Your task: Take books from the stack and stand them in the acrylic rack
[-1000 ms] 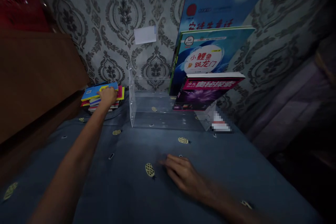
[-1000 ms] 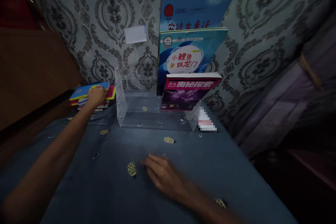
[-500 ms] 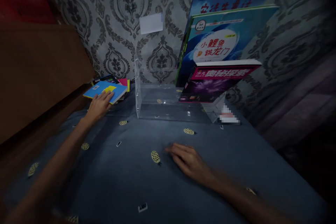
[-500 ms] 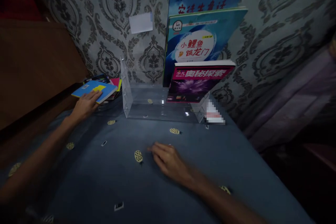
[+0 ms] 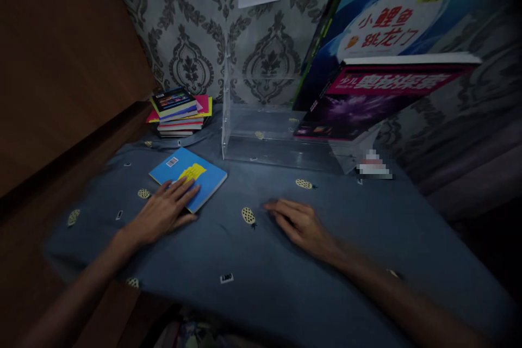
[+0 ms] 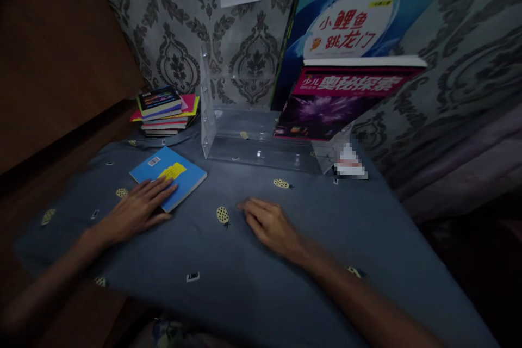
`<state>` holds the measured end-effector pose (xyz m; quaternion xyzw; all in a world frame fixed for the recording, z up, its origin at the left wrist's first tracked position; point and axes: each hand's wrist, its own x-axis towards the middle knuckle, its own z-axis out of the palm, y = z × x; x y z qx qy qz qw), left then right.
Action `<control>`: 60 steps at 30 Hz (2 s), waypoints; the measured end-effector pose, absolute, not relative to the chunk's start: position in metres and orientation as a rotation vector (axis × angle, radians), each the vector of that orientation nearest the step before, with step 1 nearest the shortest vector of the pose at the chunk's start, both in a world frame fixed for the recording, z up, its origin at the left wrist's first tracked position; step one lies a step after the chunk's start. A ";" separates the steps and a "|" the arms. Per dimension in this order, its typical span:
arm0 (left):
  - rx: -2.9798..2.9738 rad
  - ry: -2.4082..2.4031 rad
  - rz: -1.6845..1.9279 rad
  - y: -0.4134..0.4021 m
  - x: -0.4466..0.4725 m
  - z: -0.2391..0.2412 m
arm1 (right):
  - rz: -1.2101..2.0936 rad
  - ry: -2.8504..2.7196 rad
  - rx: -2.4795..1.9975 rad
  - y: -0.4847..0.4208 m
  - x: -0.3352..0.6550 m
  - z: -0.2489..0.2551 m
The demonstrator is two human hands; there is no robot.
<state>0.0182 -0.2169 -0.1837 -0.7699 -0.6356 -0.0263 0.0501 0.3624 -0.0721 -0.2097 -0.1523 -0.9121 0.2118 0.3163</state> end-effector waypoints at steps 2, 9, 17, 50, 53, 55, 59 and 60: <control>-2.371 -1.973 -0.149 -0.224 0.016 -0.179 | 0.574 -2.404 -0.403 -0.072 0.362 -0.210; -1.673 -2.556 -0.337 -0.176 -0.028 -0.187 | 0.563 -2.405 -0.393 -0.074 0.362 -0.208; -1.844 -2.409 -0.486 -0.184 -0.032 -0.208 | 0.518 -2.372 -0.542 -0.071 0.361 -0.204; -2.316 -2.225 -0.635 -0.109 -0.046 -0.193 | 0.681 -2.234 -0.851 -0.022 0.398 -0.215; -1.992 -2.366 -0.557 -0.123 -0.105 -0.188 | 0.655 -2.220 -0.839 -0.018 0.400 -0.217; -1.802 -2.429 -0.464 -0.133 -0.131 -0.184 | 0.648 -2.209 -0.835 -0.016 0.402 -0.218; -1.651 -2.462 -0.390 -0.145 -0.145 -0.174 | 0.653 -2.180 -0.825 -0.012 0.403 -0.222; -1.630 -2.454 -0.373 -0.146 -0.141 -0.172 | 0.655 -2.171 -0.826 -0.011 0.403 -0.223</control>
